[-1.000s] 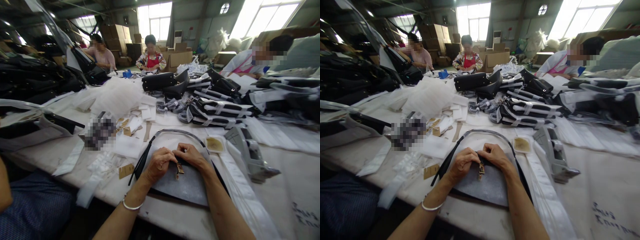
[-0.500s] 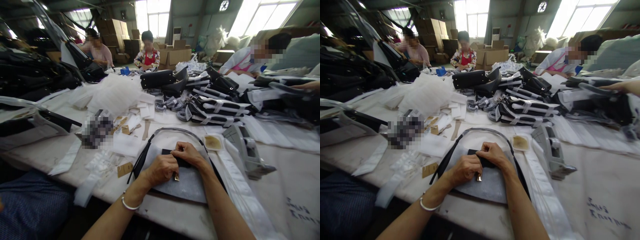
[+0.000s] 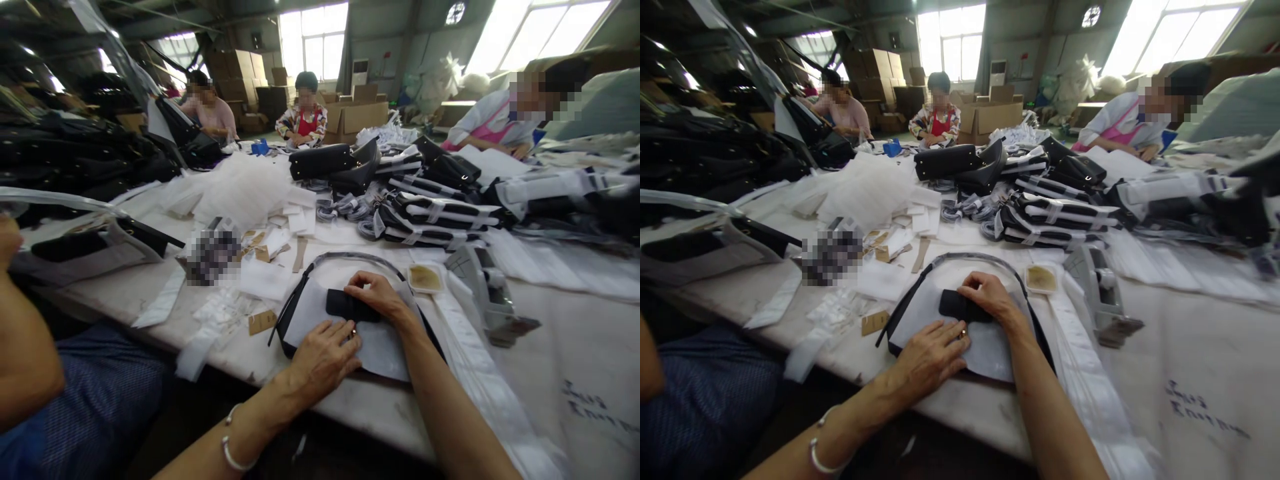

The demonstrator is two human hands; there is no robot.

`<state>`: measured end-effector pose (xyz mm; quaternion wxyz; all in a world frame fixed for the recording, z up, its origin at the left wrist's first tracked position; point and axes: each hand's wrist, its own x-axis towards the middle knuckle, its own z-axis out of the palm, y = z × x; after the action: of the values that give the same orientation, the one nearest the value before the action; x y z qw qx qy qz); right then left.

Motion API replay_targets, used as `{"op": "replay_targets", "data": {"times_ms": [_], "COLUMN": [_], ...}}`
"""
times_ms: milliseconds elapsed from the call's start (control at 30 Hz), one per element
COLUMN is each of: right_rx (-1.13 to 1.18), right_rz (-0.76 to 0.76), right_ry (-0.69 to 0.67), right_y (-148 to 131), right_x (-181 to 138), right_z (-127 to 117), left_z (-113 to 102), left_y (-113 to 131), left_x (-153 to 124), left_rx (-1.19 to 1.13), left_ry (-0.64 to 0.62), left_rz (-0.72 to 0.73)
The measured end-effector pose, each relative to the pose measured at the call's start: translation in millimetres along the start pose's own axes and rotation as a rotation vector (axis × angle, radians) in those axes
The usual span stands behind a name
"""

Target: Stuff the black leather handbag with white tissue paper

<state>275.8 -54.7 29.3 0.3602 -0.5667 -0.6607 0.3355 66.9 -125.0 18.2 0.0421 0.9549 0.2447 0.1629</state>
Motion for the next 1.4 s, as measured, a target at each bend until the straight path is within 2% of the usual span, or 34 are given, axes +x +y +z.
{"op": "replay_targets", "data": {"times_ms": [67,200,300,533,667,800,900,1033,1167,1267,1400], "right_rx": [-0.063,-0.164,-0.219,-0.397,-0.381,-0.333,-0.36,-0.419,-0.464,-0.505,-0.521], "right_rz": [-0.076,-0.128,-0.112,-0.188,-0.257,-0.237,-0.226,-0.235,-0.238,-0.185,-0.036], "right_ry": [-0.013,-0.253,-0.369,-0.347,-0.35,-0.301,-0.327,-0.36,-0.347,-0.281,-0.165], "right_y": [-17,-47,-51,-37,-31,-27,-28,-28,-26,-28,-32], "right_x": [-6,-32,-53,-70,-71,-71,-69,-66,-66,-69,-74], "right_z": [-5,-18,-20,-8,-5,-2,-1,1,5,11,17], "left_z": [4,7,10,13,12,10,9,11,17,19,18], "left_y": [-4,-9,-9,-10,-11,-9,-6,-4,-8,-10,-10], "left_x": [-2,-6,-8,-10,-12,-10,-5,-2,-4,-6,-11], "left_rx": [-0.02,-0.049,-0.063,-0.093,-0.112,-0.083,-0.044,-0.028,-0.025,-0.014,0.032], "left_ry": [0.035,0.156,0.214,0.223,0.209,0.162,0.118,0.123,0.137,0.127,0.124], "left_rz": [0.025,0.02,0.031,0.076,0.081,0.049,-0.004,-0.031,0.003,0.03,0.077]}}
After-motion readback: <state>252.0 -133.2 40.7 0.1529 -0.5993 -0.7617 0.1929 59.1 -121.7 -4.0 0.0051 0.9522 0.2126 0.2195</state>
